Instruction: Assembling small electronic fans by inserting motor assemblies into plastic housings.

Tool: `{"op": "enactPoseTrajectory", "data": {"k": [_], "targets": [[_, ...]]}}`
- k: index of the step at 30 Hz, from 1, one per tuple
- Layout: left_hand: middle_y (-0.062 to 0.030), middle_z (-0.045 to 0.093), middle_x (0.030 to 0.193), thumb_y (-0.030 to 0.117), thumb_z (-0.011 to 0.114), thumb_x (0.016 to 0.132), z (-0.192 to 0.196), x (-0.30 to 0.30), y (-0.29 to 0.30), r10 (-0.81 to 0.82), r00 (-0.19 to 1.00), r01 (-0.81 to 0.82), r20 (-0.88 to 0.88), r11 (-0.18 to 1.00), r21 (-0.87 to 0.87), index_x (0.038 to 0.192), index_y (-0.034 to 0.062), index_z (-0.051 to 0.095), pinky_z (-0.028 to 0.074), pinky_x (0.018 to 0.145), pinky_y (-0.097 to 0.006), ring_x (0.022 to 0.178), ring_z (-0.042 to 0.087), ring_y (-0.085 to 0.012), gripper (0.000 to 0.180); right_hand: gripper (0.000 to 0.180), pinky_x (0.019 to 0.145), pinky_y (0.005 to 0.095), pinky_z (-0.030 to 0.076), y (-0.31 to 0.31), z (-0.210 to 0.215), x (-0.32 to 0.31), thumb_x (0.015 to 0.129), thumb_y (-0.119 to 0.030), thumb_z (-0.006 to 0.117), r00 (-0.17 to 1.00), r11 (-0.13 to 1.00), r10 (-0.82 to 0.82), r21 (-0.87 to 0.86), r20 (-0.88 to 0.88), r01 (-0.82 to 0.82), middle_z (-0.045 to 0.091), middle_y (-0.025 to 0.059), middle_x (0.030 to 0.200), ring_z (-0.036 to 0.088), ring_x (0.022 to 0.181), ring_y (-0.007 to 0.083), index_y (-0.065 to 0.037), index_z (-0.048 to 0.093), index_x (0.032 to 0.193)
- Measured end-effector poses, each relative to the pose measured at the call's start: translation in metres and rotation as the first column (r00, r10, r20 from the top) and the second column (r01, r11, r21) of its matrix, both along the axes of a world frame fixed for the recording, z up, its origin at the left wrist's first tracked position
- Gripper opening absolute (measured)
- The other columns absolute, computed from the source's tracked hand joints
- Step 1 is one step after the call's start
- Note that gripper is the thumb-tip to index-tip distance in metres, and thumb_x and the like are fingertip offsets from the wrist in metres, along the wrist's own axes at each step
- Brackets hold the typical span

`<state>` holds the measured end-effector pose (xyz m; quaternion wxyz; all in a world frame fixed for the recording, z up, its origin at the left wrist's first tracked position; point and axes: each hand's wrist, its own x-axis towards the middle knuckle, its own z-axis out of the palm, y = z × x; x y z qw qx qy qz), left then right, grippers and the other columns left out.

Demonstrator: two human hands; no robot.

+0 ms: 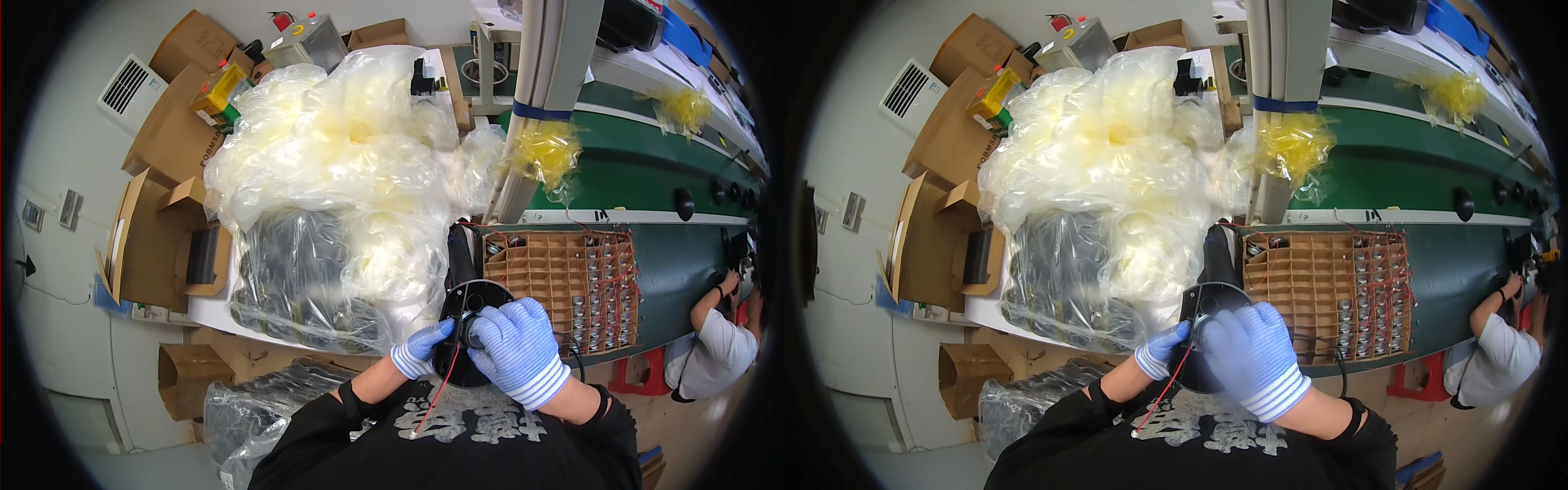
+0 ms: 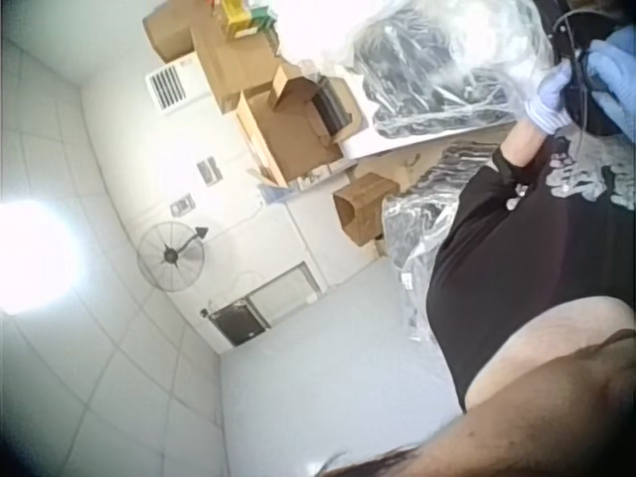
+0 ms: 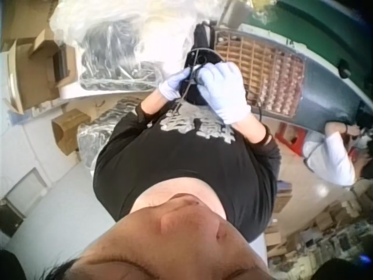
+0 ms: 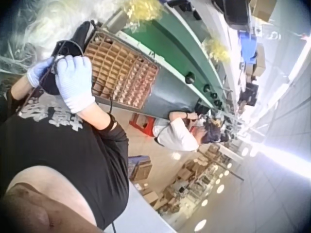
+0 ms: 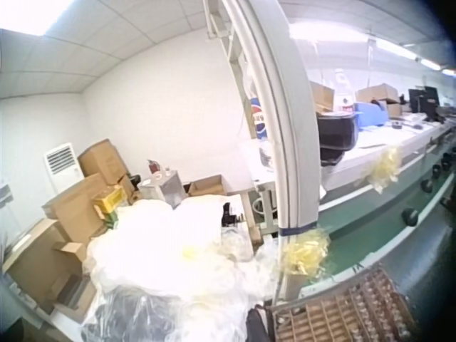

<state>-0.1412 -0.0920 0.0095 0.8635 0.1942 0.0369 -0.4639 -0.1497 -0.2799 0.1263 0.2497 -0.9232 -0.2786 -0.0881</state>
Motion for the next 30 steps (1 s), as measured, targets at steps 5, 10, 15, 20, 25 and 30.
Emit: {"op": "enactPoseTrajectory", "data": {"k": [5, 10, 15, 20, 25, 30], "targets": [[-0.0121, 0.055, 0.122, 0.032, 0.054, 0.090, -0.0014, 0.0077, 0.0038, -0.026, 0.995, 0.014, 0.095, 0.991, 0.130, 0.129, 0.0039, 0.045, 0.039, 0.102, -0.039, 0.113, 0.053, -0.0237, 0.048, 0.038, 0.073, 0.0400, 0.042, -0.0012, 0.0076, -0.0011, 0.056, -0.015, 0.071, 1.000, 1.000, -0.009, -0.007, 0.006, 0.009, 0.059, 0.0073, 0.091, 0.055, 0.079, 0.0251, -0.008, 0.055, 0.089], [-0.0121, 0.055, 0.122, 0.030, 0.053, 0.091, 0.0017, 0.0055, -0.0015, -0.005, 1.000, 0.003, -0.022, 0.999, -0.051, 0.129, 0.0044, 0.045, 0.040, 0.101, -0.040, 0.113, 0.054, -0.0242, 0.046, 0.040, 0.074, 0.0407, 0.041, -0.0019, 0.0058, 0.0011, 0.055, -0.019, 0.072, 1.000, 0.999, 0.002, -0.042, -0.016, -0.003, 0.059, 0.0069, 0.090, 0.055, 0.079, 0.0248, -0.008, 0.055, 0.090], [-0.0121, 0.055, 0.123, 0.029, 0.054, 0.090, 0.0006, 0.0055, -0.0014, -0.003, 1.000, 0.000, -0.024, 0.995, -0.100, 0.129, 0.0044, 0.045, 0.040, 0.101, -0.040, 0.112, 0.054, -0.0247, 0.047, 0.041, 0.076, 0.0419, 0.040, -0.0007, 0.0057, 0.0012, 0.054, -0.021, 0.073, 1.000, 0.998, -0.001, -0.069, -0.030, -0.001, 0.059, 0.0068, 0.090, 0.055, 0.080, 0.0248, -0.009, 0.056, 0.090], [-0.0117, 0.056, 0.121, 0.030, 0.056, 0.089, 0.0027, 0.0059, -0.0013, 0.005, 0.999, -0.006, -0.042, 0.999, -0.047, 0.128, 0.0043, 0.046, 0.041, 0.100, -0.039, 0.111, 0.055, -0.0241, 0.048, 0.040, 0.077, 0.0418, 0.039, 0.0004, 0.0064, 0.0025, 0.055, -0.021, 0.073, 0.999, 0.997, -0.014, -0.081, -0.050, 0.010, 0.060, 0.0068, 0.090, 0.055, 0.079, 0.0244, -0.009, 0.056, 0.089], [-0.0115, 0.056, 0.121, 0.030, 0.057, 0.089, 0.0071, 0.0069, -0.0011, 0.017, 0.998, -0.018, -0.058, 1.000, -0.014, 0.127, 0.0045, 0.047, 0.041, 0.100, -0.039, 0.111, 0.055, -0.0240, 0.048, 0.040, 0.078, 0.0417, 0.039, 0.0011, 0.0058, 0.0044, 0.056, -0.022, 0.073, 0.998, 0.997, -0.015, -0.079, -0.068, 0.009, 0.060, 0.0068, 0.090, 0.056, 0.079, 0.0242, -0.009, 0.057, 0.089], [-0.0114, 0.056, 0.122, 0.030, 0.056, 0.089, 0.0021, 0.0095, -0.0016, -0.001, 0.996, -0.004, -0.087, 0.999, -0.054, 0.128, 0.0045, 0.046, 0.041, 0.100, -0.039, 0.111, 0.055, -0.0241, 0.048, 0.040, 0.079, 0.0418, 0.039, -0.0002, 0.0039, 0.0073, 0.056, -0.023, 0.074, 0.997, 0.996, -0.022, -0.085, -0.076, 0.016, 0.061, 0.0067, 0.091, 0.056, 0.080, 0.0242, -0.010, 0.057, 0.090]]}}
